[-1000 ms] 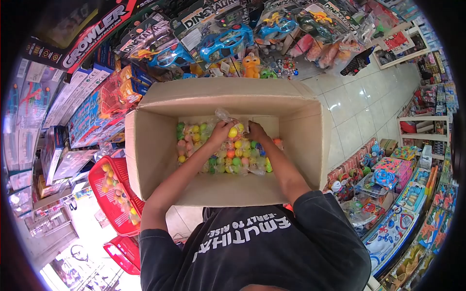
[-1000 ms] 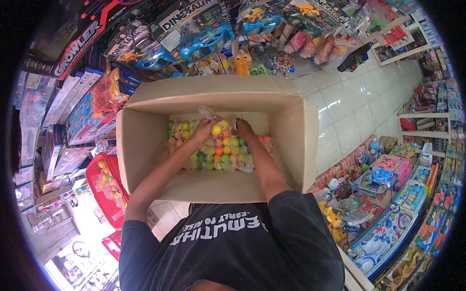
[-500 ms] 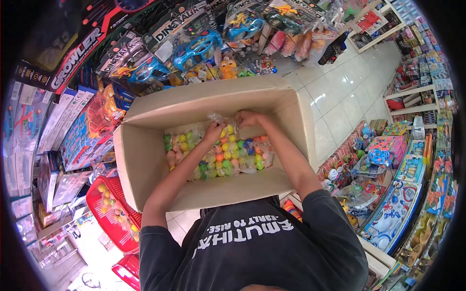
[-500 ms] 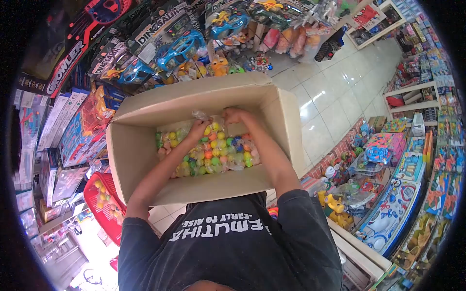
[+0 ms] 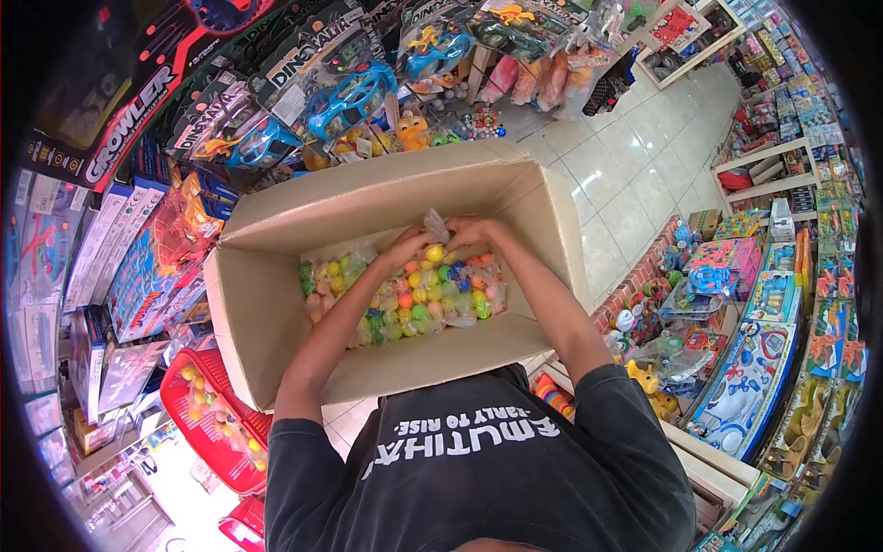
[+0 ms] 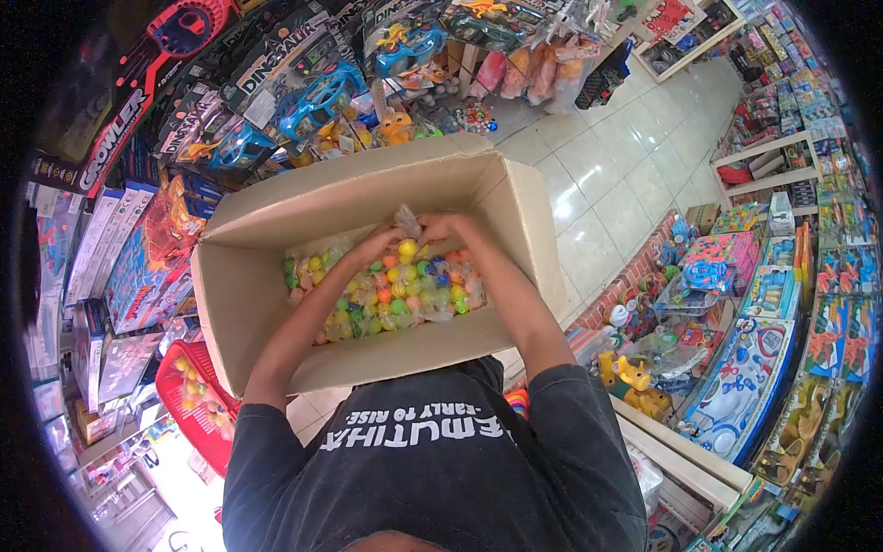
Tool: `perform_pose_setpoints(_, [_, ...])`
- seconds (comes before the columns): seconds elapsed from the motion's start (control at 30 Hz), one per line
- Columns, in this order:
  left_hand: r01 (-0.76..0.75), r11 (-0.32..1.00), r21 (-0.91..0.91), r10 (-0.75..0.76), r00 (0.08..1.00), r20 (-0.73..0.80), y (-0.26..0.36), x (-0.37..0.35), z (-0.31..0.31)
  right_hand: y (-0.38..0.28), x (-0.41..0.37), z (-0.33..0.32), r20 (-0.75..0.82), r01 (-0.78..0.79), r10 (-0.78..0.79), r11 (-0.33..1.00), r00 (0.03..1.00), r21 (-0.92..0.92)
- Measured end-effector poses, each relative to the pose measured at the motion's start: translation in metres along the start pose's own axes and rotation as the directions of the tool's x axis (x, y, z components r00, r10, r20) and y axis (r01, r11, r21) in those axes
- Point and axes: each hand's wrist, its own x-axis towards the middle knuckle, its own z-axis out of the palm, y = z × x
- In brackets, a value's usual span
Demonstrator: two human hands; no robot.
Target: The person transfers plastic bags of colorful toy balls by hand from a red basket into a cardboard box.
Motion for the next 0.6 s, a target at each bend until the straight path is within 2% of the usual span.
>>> perform_pose_setpoints(0.03, [0.002, 1.000, 0.001, -0.002, 1.000, 0.003, -0.013, 0.013, -0.008, 0.006, -0.002, -0.003, -0.014, -0.041, 0.041, 0.999, 0.999, -0.014])
perform_pose_setpoints(0.07, [-0.122, 0.986, 0.116, 0.129, 0.990, -0.055, -0.039, 0.035, -0.024, 0.015, 0.000, -0.004, -0.015, -0.043, 0.042, 0.999, 0.999, -0.011])
perform_pose_setpoints(0.1, [-0.233, 0.943, 0.236, 0.262, 0.960, -0.098, -0.056, 0.048, -0.035, 0.026, 0.005, -0.004, 0.003, -0.144, 0.144, 0.989, 0.990, 0.012])
perform_pose_setpoints(0.13, [-0.230, 0.944, 0.236, 0.259, 0.961, -0.097, -0.059, 0.051, -0.037, 0.030, 0.007, -0.004, 0.024, -0.245, 0.244, 0.969, 0.970, 0.034])
perform_pose_setpoints(0.17, [-0.236, 0.885, 0.401, 0.305, 0.945, -0.117, -0.063, 0.053, -0.039, 0.034, 0.008, -0.002, 0.027, -0.244, 0.243, 0.969, 0.970, 0.036])
perform_pose_setpoints(0.2, [-0.229, 0.800, 0.555, 0.353, 0.927, -0.127, -0.061, 0.051, -0.039, 0.033, 0.006, 0.000, -0.048, -0.314, 0.317, 0.948, 0.947, 0.047])
perform_pose_setpoints(0.23, [-0.226, 0.800, 0.556, 0.351, 0.928, -0.128, -0.060, 0.049, -0.036, 0.032, 0.005, 0.001, -0.123, -0.382, 0.387, 0.922, 0.914, 0.064])
perform_pose_setpoints(0.3, [-0.045, 0.456, 0.889, 0.414, 0.895, -0.167, -0.062, 0.045, -0.024, 0.031, 0.005, 0.003, -0.180, -0.398, 0.404, 0.915, 0.897, 0.070])
perform_pose_setpoints(0.33, [-0.039, 0.459, 0.888, 0.408, 0.897, -0.171, -0.064, 0.045, -0.018, 0.031, 0.007, 0.005, -0.234, -0.416, 0.422, 0.906, 0.876, 0.077])
perform_pose_setpoints(0.37, [-0.068, 0.361, 0.930, 0.450, 0.886, -0.110, -0.066, 0.045, -0.013, 0.036, 0.013, 0.008, -0.225, -0.416, 0.422, 0.906, 0.878, 0.079])
perform_pose_setpoints(0.4, [-0.095, 0.259, 0.961, 0.486, 0.873, -0.044, -0.069, 0.046, -0.010, 0.050, 0.025, 0.013, -0.284, -0.373, 0.384, 0.923, 0.879, 0.095])
perform_pose_setpoints(0.43, [-0.090, 0.261, 0.961, 0.480, 0.876, -0.048, -0.068, 0.044, -0.006, 0.055, 0.031, 0.015, -0.343, -0.328, 0.345, 0.938, 0.874, 0.108])
perform_pose_setpoints(0.47, [-0.153, 0.179, 0.972, 0.471, 0.881, 0.052, -0.068, 0.041, -0.003, 0.061, 0.036, 0.017, -0.334, -0.328, 0.346, 0.938, 0.877, 0.111])
perform_pose_setpoints(0.5, [-0.218, 0.098, 0.971, 0.453, 0.879, 0.151, -0.070, 0.041, -0.002, 0.062, 0.039, 0.021, -0.362, -0.258, 0.263, 0.964, 0.894, 0.063])
perform_pose_setpoints(0.53, [-0.214, 0.104, 0.971, 0.445, 0.883, 0.147, -0.072, 0.041, -0.003, 0.063, 0.041, 0.024, -0.386, -0.187, 0.177, 0.982, 0.905, 0.014])
perform_pose_setpoints(0.6, [-0.205, -0.011, 0.979, 0.343, 0.919, 0.197, -0.074, 0.041, -0.009, 0.060, 0.050, 0.031, -0.379, -0.204, 0.203, 0.978, 0.903, 0.039])
